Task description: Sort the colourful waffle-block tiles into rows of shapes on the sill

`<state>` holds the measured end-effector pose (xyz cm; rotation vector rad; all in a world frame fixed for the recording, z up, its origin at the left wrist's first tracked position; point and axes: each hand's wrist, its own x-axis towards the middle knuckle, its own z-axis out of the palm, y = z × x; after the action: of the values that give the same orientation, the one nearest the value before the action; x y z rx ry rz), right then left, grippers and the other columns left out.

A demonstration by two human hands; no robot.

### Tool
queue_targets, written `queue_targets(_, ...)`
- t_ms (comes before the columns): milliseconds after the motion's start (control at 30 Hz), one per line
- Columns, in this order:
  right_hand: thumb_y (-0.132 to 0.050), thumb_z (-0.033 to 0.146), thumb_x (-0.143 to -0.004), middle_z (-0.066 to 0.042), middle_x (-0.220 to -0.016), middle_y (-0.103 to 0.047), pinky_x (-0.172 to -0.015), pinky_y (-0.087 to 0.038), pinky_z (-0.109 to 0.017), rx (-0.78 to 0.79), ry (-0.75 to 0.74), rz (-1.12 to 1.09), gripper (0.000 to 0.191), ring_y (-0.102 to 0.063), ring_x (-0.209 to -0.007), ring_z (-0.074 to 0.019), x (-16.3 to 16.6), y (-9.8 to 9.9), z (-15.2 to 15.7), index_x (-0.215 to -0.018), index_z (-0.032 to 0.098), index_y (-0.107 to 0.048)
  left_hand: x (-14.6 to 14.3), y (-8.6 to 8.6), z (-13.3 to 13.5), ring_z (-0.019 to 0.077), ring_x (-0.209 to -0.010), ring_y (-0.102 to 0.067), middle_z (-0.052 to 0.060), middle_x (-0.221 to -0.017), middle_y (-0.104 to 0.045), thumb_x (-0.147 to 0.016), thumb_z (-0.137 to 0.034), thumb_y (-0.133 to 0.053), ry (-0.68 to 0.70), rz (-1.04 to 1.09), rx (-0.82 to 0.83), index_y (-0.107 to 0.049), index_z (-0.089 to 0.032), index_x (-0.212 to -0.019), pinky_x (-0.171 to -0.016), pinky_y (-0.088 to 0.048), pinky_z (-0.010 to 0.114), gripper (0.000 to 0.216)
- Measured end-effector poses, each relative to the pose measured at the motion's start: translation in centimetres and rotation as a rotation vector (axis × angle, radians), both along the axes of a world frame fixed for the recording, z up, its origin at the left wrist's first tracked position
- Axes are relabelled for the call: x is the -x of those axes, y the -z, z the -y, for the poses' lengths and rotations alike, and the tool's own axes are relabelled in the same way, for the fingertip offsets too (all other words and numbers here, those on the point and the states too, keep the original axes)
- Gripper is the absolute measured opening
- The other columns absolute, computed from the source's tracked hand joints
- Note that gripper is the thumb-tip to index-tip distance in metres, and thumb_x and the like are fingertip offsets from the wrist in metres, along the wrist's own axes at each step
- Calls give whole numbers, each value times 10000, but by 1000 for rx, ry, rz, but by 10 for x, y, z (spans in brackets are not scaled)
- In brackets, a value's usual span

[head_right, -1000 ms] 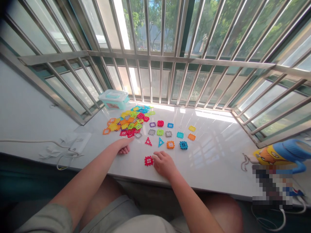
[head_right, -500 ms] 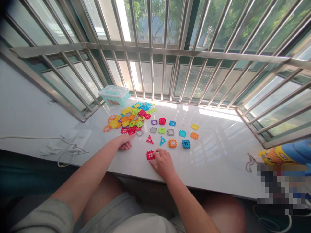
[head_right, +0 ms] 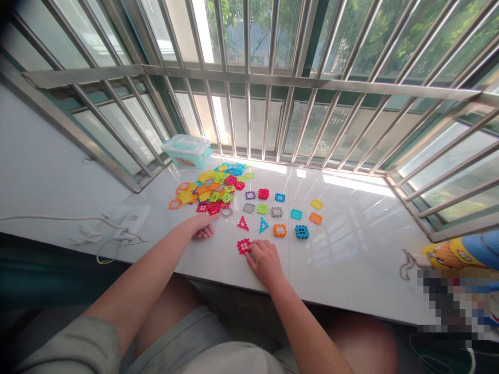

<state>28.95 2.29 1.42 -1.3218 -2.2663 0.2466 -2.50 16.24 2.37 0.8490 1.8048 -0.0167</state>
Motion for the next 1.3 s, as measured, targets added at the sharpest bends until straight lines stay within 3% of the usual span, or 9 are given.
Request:
queue_targets(600, -636, 252, -962, -62, -1054, -681, -903, -415, -358, 10, 0, -19, 22, -579, -1002, -230, -2, 2, 1, -958, 232, -627, -3, -4, 3, 150, -500, -618, 183, -791, -743, -810, -941, -337, 20, -11, -21, -699, -142, -718, -415, -421, 234, 882)
queue_targets(833, -675, 421, -967, -102, -1215, -637, -916, -420, -379, 4, 54, -14, 212, -574, -1060, -254, -1, 3, -2, -1056, 233, -638, -2, -5, 3, 161, -497, -615, 186, -773, -744, -788, -950, -375, 3, -1, -19, -701, -148, -713, -405, -411, 239, 869)
queue_targets(1033, -711, 518, -935, -100, -1167, -657, -893, -415, -379, 13, 41, 13, 328, -568, -1030, -266, 2, 2, -4, -1076, 234, -624, -2, -7, 2, 158, -513, -627, 187, -801, -750, -755, -972, -394, -5, 0, -10, -708, -141, -720, -406, -419, 236, 889)
queue_targets(1300, -632, 313, -978, -64, -1074, -670, -855, -382, -352, 12, 79, 20, 79, -560, -997, -242, 4, 2, -5, -998, 240, -609, -2, -5, 1, 152, -484, -617, 152, -720, -734, -755, -958, -438, -5, -4, -14, -700, -156, -721, -408, -423, 242, 843)
